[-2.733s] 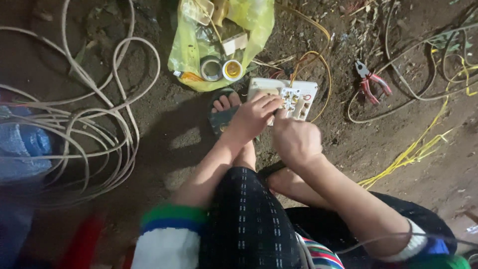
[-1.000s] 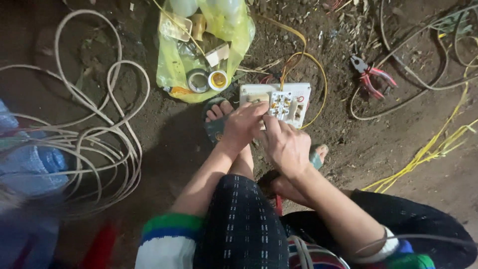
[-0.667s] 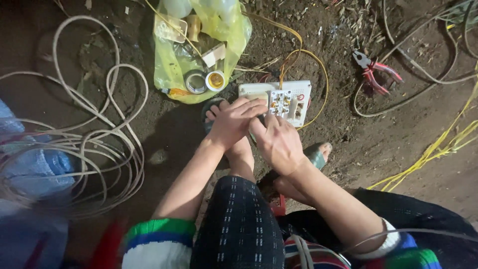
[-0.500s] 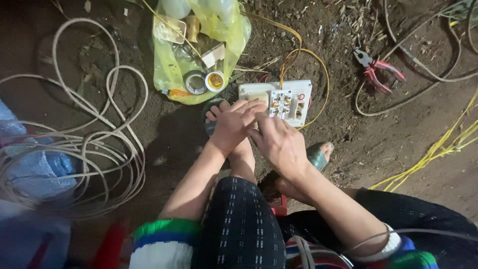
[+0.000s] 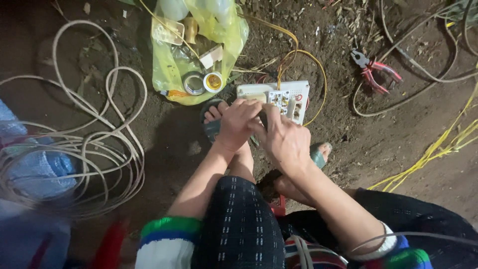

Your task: Connecting and securing internal wires within an electrical switchboard using a screwdriver.

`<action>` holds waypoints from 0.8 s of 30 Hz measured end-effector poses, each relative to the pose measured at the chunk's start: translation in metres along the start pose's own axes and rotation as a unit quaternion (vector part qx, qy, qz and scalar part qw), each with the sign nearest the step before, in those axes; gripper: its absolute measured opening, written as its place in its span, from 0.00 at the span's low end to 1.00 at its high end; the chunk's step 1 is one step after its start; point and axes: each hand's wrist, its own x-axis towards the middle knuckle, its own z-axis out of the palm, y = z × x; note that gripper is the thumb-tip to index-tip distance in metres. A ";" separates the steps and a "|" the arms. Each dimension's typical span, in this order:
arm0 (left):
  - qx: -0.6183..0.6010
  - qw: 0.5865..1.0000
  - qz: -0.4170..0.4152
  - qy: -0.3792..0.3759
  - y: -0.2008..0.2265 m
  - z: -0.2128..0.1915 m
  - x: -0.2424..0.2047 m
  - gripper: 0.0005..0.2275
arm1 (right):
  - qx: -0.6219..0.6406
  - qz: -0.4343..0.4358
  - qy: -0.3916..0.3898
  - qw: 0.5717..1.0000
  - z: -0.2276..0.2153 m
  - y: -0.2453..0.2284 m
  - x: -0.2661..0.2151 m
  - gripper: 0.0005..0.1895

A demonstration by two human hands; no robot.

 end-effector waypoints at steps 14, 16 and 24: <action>-0.016 1.000 0.014 -0.019 0.009 -0.017 0.018 0.14 | -0.010 -0.050 -0.011 0.999 -0.003 0.018 -0.001 0.03; -0.016 1.000 0.016 -0.019 0.007 -0.020 0.024 0.14 | -0.012 -0.060 -0.011 0.998 -0.003 0.019 0.003 0.03; -0.026 0.999 0.010 -0.033 0.017 -0.030 0.023 0.14 | -0.011 -0.091 -0.030 0.995 -0.006 0.014 -0.001 0.03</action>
